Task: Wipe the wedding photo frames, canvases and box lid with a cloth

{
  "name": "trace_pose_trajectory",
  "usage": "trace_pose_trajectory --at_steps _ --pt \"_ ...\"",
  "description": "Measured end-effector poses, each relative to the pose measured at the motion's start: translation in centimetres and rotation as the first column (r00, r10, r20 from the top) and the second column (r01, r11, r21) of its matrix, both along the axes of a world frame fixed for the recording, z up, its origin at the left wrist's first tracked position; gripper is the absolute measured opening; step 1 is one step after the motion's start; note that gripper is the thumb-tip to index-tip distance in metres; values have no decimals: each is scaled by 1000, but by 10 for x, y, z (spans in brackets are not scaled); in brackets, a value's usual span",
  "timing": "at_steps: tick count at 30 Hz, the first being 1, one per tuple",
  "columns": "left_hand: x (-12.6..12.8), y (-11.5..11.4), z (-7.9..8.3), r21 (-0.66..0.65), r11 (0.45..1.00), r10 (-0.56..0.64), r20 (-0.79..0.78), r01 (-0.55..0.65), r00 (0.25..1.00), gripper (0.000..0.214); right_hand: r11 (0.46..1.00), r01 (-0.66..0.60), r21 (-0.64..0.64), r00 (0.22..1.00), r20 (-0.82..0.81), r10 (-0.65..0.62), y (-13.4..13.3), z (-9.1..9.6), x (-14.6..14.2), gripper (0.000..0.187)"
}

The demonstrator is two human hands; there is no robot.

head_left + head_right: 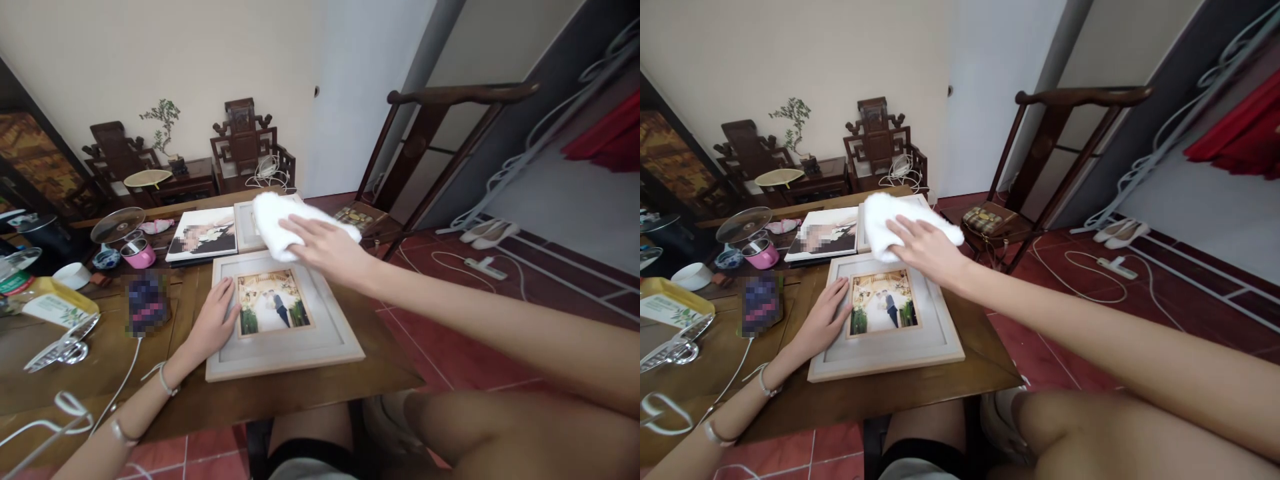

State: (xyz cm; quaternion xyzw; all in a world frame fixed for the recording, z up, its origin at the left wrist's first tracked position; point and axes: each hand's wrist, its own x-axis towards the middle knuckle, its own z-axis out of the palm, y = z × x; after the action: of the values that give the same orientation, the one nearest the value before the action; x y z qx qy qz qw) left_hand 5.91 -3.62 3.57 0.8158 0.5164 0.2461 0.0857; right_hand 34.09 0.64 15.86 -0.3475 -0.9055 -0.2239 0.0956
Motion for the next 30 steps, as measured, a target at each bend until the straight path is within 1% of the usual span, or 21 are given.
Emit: trace_pose_trajectory --at_steps 2,4,6,8,10,12,14,17,20,23,26,28,30 --pt "1 1 -3 24 1000 0 4 0 1000 53 996 -5 91 1000 -18 7 13 -3 6 27" --pt "3 2 -5 33 999 3 6 -3 1000 52 996 10 92 1000 24 -12 23 -12 10 28" --pt "4 3 -7 37 999 9 10 -9 1000 50 1000 27 -3 993 119 -26 27 -26 12 33" --pt "5 4 -9 38 999 11 15 -11 1000 49 989 44 -142 979 201 -15 26 -44 11 38" --pt "6 4 -11 39 999 7 19 -8 1000 48 971 57 -232 975 222 -4 25 -60 11 40" --pt "6 5 -13 41 999 4 24 -5 1000 47 964 59 -260 979 203 -6 23 -70 11 42" --pt "6 5 -14 44 999 3 36 -4 999 49 962 55 -267 983 183 -6 23 -73 12 43" --pt "4 3 -13 37 999 1 59 -3 998 55 949 36 -315 982 188 25 22 -65 13 46" --pt "0 1 -12 37 999 2 70 -5 998 60 898 46 -437 978 205 49 15 -47 10 51" --pt "-3 0 -11 48 999 6 77 -10 997 60 818 108 -565 969 245 41 -2 -23 2 56" --pt "-4 0 -10 45 999 10 92 -14 996 62 723 182 -667 942 328 65 -26 3 -8 54" --pt "-4 0 -8 35 999 7 103 -11 995 63 654 220 -723 922 374 104 -40 18 -15 52" --pt "-3 -1 -6 26 1000 2 115 -5 993 63 591 238 -771 902 401 160 -52 29 -20 51"
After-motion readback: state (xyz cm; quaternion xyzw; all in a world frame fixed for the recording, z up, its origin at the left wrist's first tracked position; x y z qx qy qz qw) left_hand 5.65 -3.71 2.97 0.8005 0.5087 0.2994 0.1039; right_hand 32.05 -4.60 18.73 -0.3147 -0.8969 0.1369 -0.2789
